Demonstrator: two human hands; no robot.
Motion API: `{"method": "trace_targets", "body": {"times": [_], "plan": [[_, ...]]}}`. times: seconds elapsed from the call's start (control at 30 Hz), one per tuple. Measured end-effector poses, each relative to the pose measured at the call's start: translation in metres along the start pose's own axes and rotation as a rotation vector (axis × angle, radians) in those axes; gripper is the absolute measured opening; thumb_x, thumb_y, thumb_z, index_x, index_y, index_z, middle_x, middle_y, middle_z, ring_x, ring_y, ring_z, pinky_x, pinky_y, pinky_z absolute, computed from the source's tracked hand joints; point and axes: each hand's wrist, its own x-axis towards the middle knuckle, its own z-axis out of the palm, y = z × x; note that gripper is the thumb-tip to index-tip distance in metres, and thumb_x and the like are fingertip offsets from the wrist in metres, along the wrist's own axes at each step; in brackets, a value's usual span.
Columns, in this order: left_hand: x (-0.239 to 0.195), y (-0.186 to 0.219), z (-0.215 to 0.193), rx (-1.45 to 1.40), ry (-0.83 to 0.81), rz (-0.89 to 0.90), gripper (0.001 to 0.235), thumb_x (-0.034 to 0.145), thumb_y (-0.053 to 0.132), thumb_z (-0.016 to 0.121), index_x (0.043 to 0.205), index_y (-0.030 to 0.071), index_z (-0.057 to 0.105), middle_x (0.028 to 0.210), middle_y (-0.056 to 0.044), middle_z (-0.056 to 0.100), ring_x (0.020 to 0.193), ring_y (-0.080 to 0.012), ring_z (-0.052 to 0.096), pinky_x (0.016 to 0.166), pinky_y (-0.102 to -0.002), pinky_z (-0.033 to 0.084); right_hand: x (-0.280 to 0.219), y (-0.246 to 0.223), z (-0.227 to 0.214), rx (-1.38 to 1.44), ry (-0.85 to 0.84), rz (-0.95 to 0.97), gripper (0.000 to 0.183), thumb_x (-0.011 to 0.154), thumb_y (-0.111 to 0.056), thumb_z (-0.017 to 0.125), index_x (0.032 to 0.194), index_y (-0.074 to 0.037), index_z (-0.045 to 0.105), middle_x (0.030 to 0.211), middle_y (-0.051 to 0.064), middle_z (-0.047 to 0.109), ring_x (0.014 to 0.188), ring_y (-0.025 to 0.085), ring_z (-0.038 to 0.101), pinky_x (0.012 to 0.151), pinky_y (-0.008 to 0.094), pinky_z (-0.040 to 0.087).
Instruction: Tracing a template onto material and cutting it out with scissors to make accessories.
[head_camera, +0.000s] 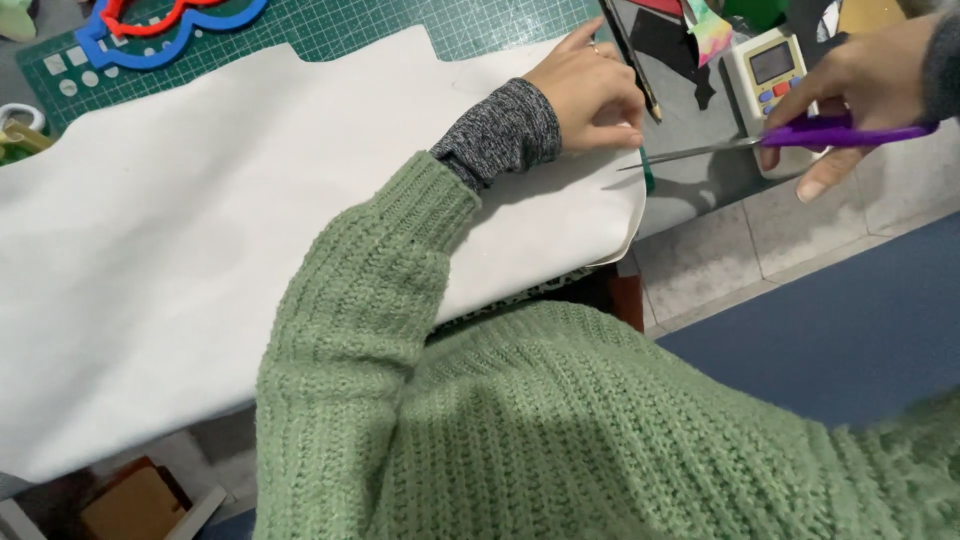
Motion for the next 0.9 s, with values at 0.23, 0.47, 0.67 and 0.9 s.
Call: {"method": "trace_targets", "body": {"times": [0.23,0.47,0.67,0.9], "plan": [[0.002,0.003,-0.004,-0.047,0.007,0.006,0.026,0.098,0.046,0.069,0.090,0.022,0.075,0.091,0.000,0.066,0.114,-0.0244,0.059,0.117,-0.067,0.007,0.020,-0.014,-0.029,-0.124,-0.060,-0.074,0.074,0.060,-0.077,0.077,0.121,-0.034,0.075,0.083,-0.004,0.075,0.067,0.012,0.073,0.070,0.030,0.063],[0.003,0.000,-0.002,-0.122,0.007,0.047,0.026,0.097,0.045,0.069,0.088,0.021,0.074,0.093,0.002,0.066,0.114,-0.0247,0.059,0.116,-0.068,0.006,0.016,-0.040,-0.060,-0.171,-0.091,-0.048,0.081,0.057,-0.076,0.079,0.124,-0.031,0.072,0.087,-0.006,0.079,0.073,0.011,0.077,0.075,0.026,0.065],[0.002,0.004,-0.005,-0.101,0.025,0.045,0.026,0.098,0.045,0.070,0.087,0.022,0.074,0.089,0.002,0.064,0.112,-0.0220,0.059,0.117,-0.068,0.006,0.006,-0.051,-0.066,-0.349,0.074,0.019,0.088,0.049,-0.081,0.077,0.122,-0.031,0.073,0.095,-0.005,0.080,0.080,0.014,0.080,0.082,0.029,0.067],[0.001,0.005,-0.001,-0.113,0.109,0.102,0.021,0.098,0.042,0.073,0.089,0.023,0.075,0.091,0.004,0.064,0.111,-0.0204,0.059,0.117,-0.067,0.006,0.003,-0.062,-0.070,-0.442,0.076,0.014,0.090,0.052,-0.086,0.072,0.123,-0.029,0.071,0.103,-0.003,0.077,0.090,0.016,0.079,0.089,0.031,0.065]]}}
